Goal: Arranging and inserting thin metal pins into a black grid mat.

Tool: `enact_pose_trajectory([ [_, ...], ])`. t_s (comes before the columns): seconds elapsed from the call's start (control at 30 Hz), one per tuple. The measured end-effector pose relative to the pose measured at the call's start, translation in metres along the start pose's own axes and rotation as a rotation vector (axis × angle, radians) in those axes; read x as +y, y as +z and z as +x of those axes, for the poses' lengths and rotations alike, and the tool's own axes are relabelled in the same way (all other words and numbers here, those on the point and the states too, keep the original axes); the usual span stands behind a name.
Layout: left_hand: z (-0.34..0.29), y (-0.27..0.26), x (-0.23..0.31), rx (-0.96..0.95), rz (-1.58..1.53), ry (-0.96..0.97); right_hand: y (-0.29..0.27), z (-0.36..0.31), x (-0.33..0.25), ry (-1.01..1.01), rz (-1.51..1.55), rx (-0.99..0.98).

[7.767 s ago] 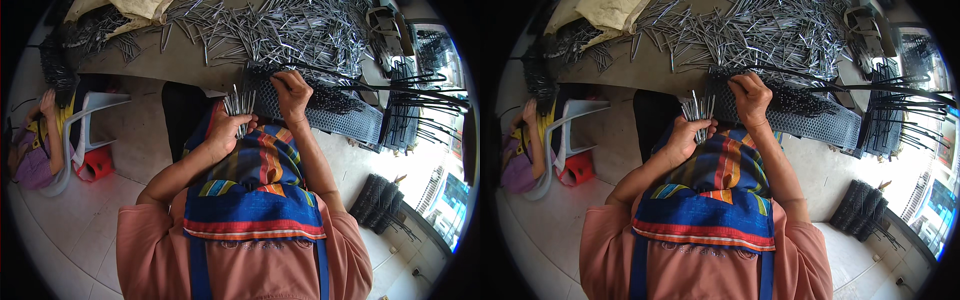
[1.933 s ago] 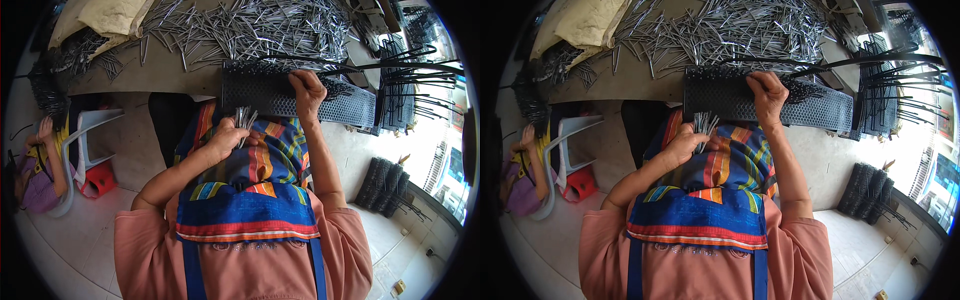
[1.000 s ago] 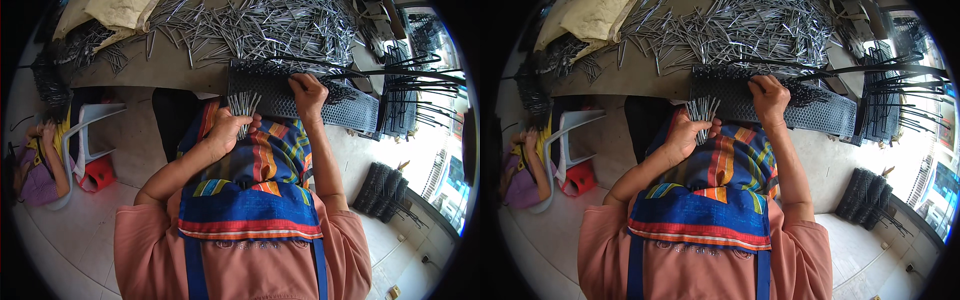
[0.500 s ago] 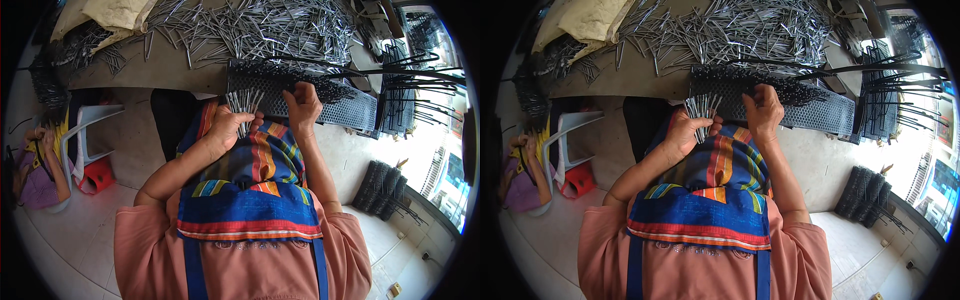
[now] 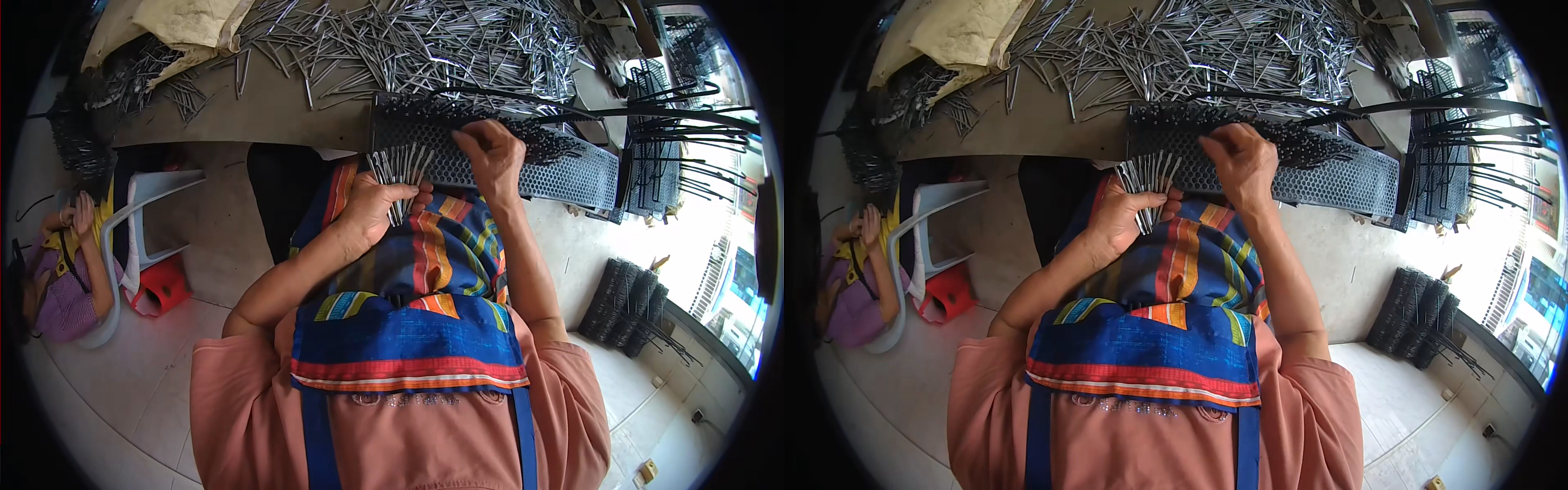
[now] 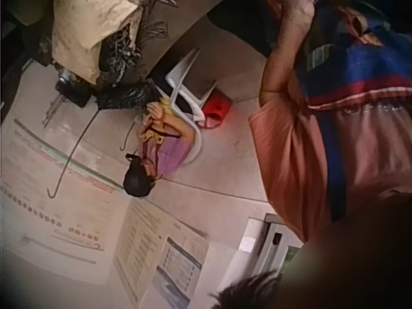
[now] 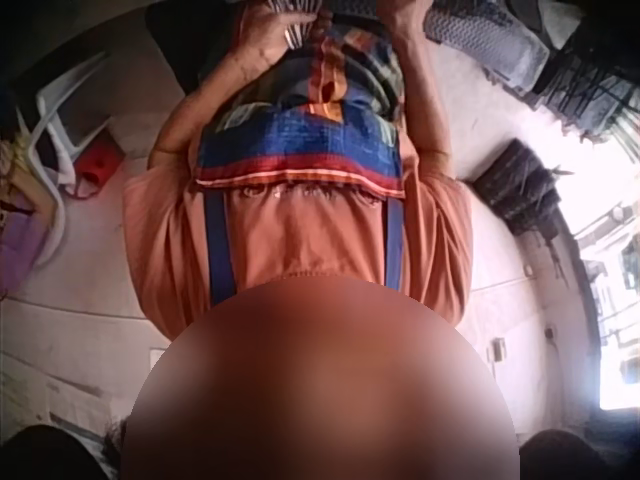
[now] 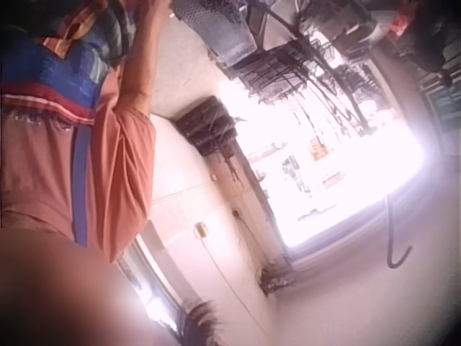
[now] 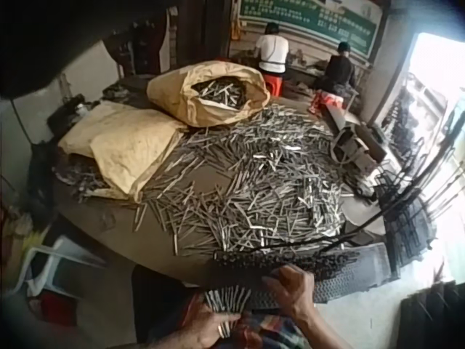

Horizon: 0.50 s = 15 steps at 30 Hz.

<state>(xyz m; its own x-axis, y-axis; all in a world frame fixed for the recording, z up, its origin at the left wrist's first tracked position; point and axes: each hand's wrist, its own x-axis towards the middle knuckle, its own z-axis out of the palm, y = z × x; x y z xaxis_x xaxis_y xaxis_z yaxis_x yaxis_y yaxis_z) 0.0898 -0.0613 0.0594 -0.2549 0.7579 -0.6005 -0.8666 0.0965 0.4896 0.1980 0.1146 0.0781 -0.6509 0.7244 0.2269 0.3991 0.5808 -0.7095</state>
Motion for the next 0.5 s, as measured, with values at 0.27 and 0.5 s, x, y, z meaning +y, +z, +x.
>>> enact_pose_trajectory([
  [0.27, -0.008, -0.015, -0.005, -0.014, 0.049, 0.071, 0.028, -0.026, -0.014, 0.636, 0.792, -0.376],
  [0.5, -0.024, -0.049, -0.011, 0.121, 0.179, -0.018, 0.043, 0.006, -0.031, 0.253, 0.691, 0.053],
])
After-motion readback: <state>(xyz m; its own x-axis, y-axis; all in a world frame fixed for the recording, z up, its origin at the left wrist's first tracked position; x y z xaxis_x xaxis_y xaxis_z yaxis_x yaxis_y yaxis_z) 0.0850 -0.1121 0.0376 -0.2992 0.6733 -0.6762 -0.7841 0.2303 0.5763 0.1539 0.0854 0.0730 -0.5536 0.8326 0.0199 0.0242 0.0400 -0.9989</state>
